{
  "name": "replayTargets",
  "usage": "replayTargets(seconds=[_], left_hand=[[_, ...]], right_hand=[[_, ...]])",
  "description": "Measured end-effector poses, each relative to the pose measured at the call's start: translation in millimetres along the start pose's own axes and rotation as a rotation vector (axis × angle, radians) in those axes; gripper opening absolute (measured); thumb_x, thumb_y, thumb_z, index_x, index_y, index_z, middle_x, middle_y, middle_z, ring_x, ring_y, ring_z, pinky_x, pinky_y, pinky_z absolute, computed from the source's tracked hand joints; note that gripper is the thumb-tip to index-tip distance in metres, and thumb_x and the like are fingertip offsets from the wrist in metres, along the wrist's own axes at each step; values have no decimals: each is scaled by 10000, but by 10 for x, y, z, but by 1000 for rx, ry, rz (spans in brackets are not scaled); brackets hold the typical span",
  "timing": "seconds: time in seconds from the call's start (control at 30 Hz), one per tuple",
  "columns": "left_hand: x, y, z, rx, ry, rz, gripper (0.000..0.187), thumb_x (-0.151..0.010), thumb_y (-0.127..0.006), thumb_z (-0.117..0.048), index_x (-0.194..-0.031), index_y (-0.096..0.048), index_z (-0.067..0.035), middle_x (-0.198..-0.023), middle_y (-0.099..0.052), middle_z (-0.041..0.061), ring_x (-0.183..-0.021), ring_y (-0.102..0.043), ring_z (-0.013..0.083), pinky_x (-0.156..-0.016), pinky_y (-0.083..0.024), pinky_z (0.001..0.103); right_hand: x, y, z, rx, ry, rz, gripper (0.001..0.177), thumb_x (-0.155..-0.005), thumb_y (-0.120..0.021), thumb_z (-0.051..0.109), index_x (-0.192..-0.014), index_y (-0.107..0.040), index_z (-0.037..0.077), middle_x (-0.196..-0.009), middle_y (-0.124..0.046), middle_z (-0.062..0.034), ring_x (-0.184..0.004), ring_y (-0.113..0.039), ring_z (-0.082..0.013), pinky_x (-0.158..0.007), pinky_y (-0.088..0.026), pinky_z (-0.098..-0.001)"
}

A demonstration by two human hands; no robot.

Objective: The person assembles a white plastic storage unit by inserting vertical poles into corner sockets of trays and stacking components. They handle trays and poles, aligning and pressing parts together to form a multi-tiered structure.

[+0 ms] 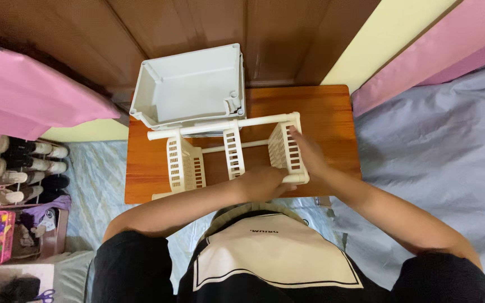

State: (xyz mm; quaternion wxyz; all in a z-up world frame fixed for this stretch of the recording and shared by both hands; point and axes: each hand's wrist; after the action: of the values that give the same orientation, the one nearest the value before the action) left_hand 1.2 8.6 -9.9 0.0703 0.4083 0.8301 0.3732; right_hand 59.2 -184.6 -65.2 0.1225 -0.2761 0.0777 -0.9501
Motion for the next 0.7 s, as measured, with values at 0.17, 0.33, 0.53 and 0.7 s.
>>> replayTargets(seconds=[0.17,0.33,0.53,0.7], left_hand=[[180,173,-18,-241,79,150,483,-1041,-436,-487,-1129,-606,-43,-824,-717,163,-793,-716,369,-702,-563,514],[356,179,-120,-238,160,240,471,-1045,-399,-475,-1134,-596,-56,-867,-716,157,-788,-710,374,-677,-556,527],[487,216,-140,-156,154,188,482,-1025,-481,-491,-1130,-633,-46,-957,-713,188,-914,-692,392,-796,-536,519],[387,347,93,-132,-215,-296,420,-945,-647,-406,-1136,-683,-34,-1061,-700,184,-1033,-656,378,-912,-518,478]], right_hand=[[83,-65,14,61,-85,-54,500,-973,-601,390,-1294,-563,8,-1096,-719,-153,-926,-738,-236,-789,-631,-414],[136,-154,-56,-12,-160,-43,484,-970,-602,356,-1304,-567,9,-1116,-719,-132,-971,-740,-237,-832,-632,-418],[192,-242,-121,-11,-143,-13,491,-995,-561,383,-1298,-593,-2,-1116,-722,-166,-976,-730,-262,-827,-625,-411],[108,-180,-100,-196,-78,82,783,-1035,-306,646,-1395,-534,-11,-1172,-671,-184,-1049,-665,-279,-923,-563,-453]])
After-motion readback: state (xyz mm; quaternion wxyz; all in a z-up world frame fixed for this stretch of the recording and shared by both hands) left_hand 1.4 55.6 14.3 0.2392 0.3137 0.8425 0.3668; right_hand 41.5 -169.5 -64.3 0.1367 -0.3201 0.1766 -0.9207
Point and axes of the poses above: each hand's wrist, its own x-axis away from the middle knuckle, its own y-axis out of the back of the hand, z = x × y
